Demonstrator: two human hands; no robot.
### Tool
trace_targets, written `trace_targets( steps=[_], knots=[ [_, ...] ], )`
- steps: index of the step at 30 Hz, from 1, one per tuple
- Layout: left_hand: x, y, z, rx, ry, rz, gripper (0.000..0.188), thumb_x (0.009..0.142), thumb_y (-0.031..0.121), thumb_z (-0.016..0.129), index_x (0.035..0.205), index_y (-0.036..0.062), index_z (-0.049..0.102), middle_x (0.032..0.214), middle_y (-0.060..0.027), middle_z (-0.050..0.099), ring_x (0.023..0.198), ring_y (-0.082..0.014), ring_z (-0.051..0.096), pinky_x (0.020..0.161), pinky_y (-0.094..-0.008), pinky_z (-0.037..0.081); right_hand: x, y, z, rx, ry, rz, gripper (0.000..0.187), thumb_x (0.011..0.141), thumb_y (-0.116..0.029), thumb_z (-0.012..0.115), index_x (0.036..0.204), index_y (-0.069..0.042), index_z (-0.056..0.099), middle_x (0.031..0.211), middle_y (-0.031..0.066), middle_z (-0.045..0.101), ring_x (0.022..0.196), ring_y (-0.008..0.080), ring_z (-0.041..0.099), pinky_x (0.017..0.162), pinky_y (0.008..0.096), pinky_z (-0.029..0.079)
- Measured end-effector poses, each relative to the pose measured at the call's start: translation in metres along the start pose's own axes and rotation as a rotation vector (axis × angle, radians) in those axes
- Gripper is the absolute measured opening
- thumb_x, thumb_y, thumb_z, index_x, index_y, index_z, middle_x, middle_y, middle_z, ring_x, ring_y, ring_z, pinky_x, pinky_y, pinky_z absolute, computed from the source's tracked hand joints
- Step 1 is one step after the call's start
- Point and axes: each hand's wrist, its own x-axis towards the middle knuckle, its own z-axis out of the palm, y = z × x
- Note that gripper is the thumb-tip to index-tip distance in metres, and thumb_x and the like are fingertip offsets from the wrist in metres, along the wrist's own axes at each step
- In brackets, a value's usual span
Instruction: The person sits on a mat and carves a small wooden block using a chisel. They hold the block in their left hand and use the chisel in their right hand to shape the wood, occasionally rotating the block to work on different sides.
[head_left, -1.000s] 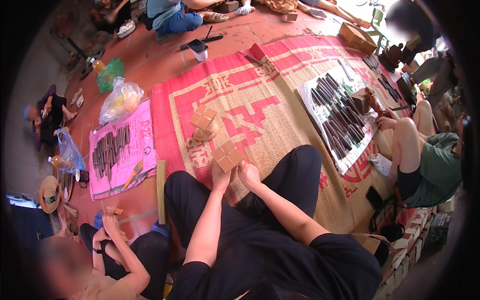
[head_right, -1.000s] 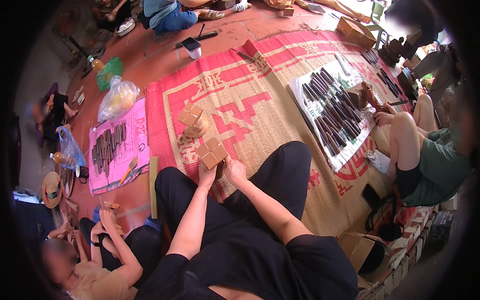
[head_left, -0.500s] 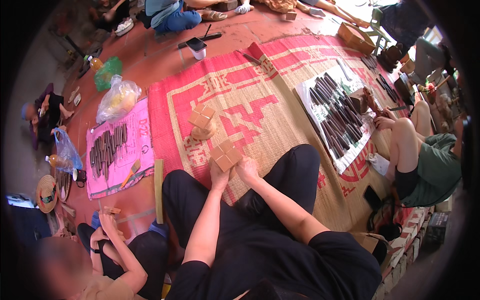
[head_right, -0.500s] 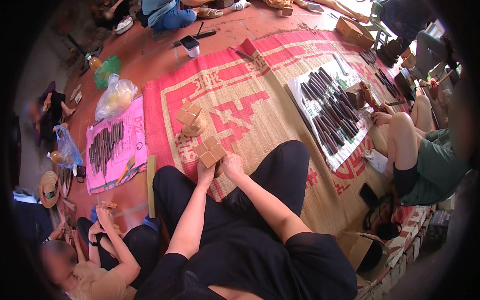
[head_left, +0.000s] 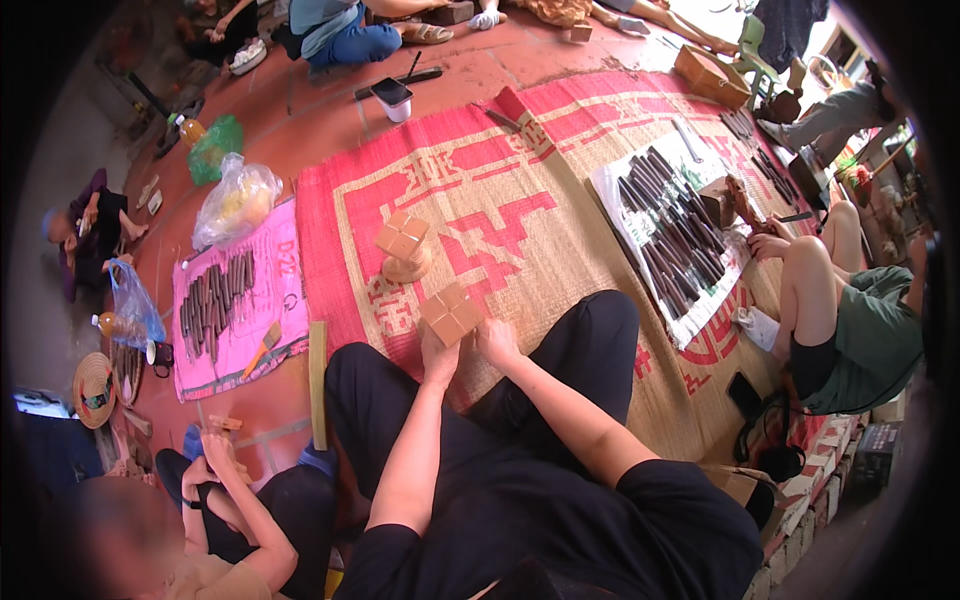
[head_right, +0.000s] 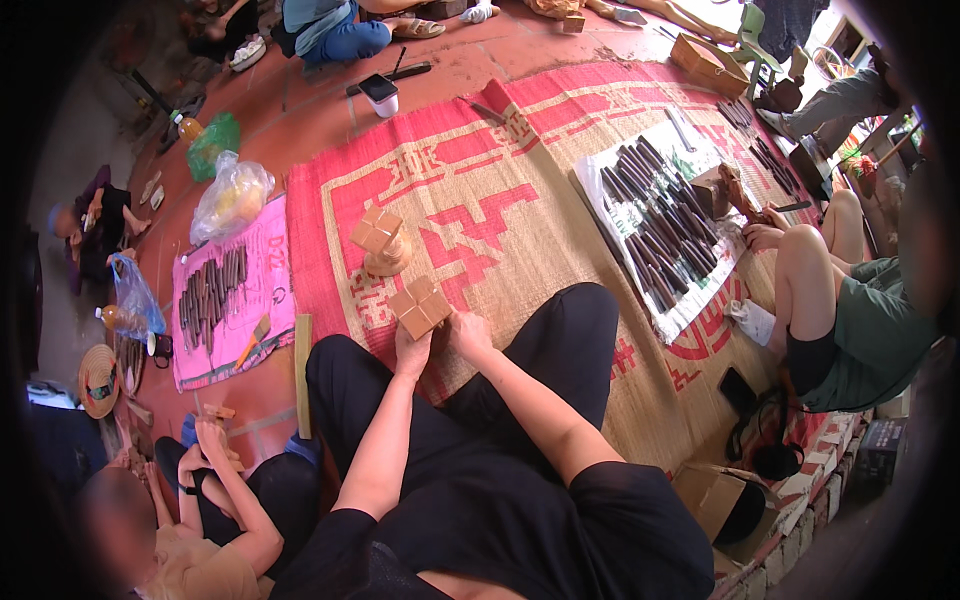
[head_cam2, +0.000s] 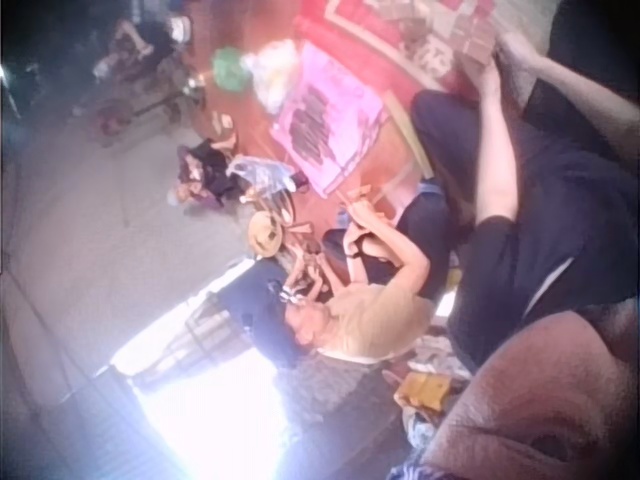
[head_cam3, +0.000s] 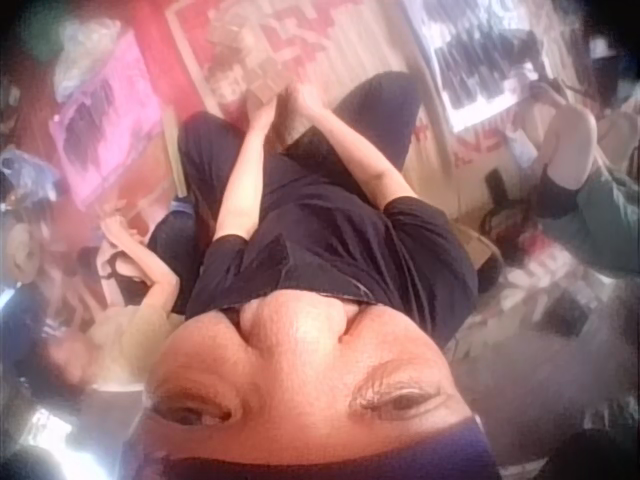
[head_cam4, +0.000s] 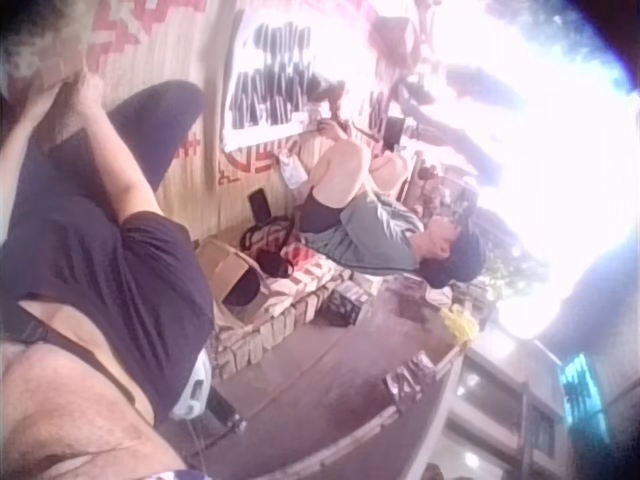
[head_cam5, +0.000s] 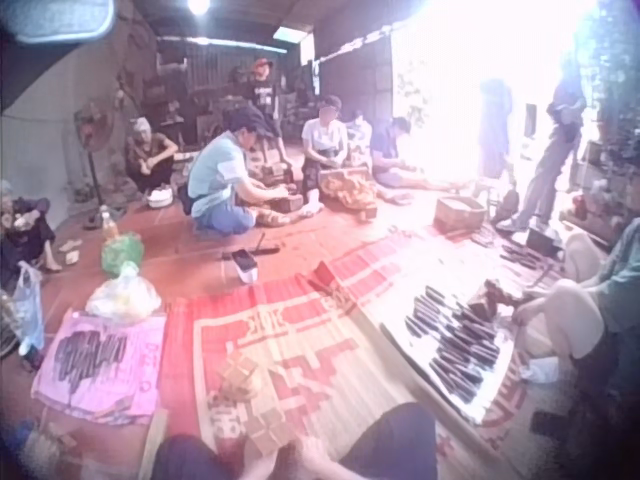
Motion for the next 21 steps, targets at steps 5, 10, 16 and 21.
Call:
trace_targets(
  steps=[5,10,16,21],
  knots=[
    [-0.001,-0.01,0.0,0.087,0.084,0.126,0.041,0.081,0.032,0.064,0.109,0.0039,0.052,0.103,-0.0047,0.056,0.094,-0.0144,0.053,0.082,-0.0287,0.042,0.004,-0.003,-0.011,-0.118,-0.194,0.091,0.022,0.079,-0.017,0.049,0.096,-0.009,0.061,0.079,0.0218,0.061,0.075,0.0385,0.06,0.065,0.0466,0.047],
    [0.006,-0.025,-0.009,0.118,0.003,0.036,0.048,0.081,0.038,0.062,0.114,0.0055,0.049,0.107,-0.008,0.056,0.099,-0.0201,0.054,0.084,-0.0313,0.041,0.002,-0.028,-0.03,0.154,0.118,-0.094,0.019,0.077,-0.013,0.049,0.095,-0.016,0.056,0.073,0.0184,0.062,0.069,0.0366,0.061,0.059,0.0473,0.047],
    [0.0,-0.011,0.0,0.132,0.045,0.104,0.047,0.081,0.038,0.061,0.113,0.0045,0.049,0.107,-0.0102,0.055,0.099,-0.0204,0.054,0.083,-0.0312,0.041,-0.001,0.006,-0.011,-0.139,-0.08,-0.045,0.019,0.076,-0.014,0.05,0.09,-0.006,0.062,0.074,0.0203,0.062,0.07,0.0381,0.061,0.064,0.0441,0.049],
    [0.001,-0.006,-0.003,0.204,0.054,0.068,0.045,0.08,0.035,0.063,0.111,0.0042,0.05,0.106,-0.008,0.055,0.098,-0.0192,0.053,0.082,-0.0306,0.042,0.007,-0.022,-0.039,0.109,0.026,-0.028,0.019,0.079,-0.015,0.048,0.093,-0.01,0.06,0.076,0.0213,0.061,0.074,0.0383,0.06,0.063,0.0453,0.047]
  ],
)
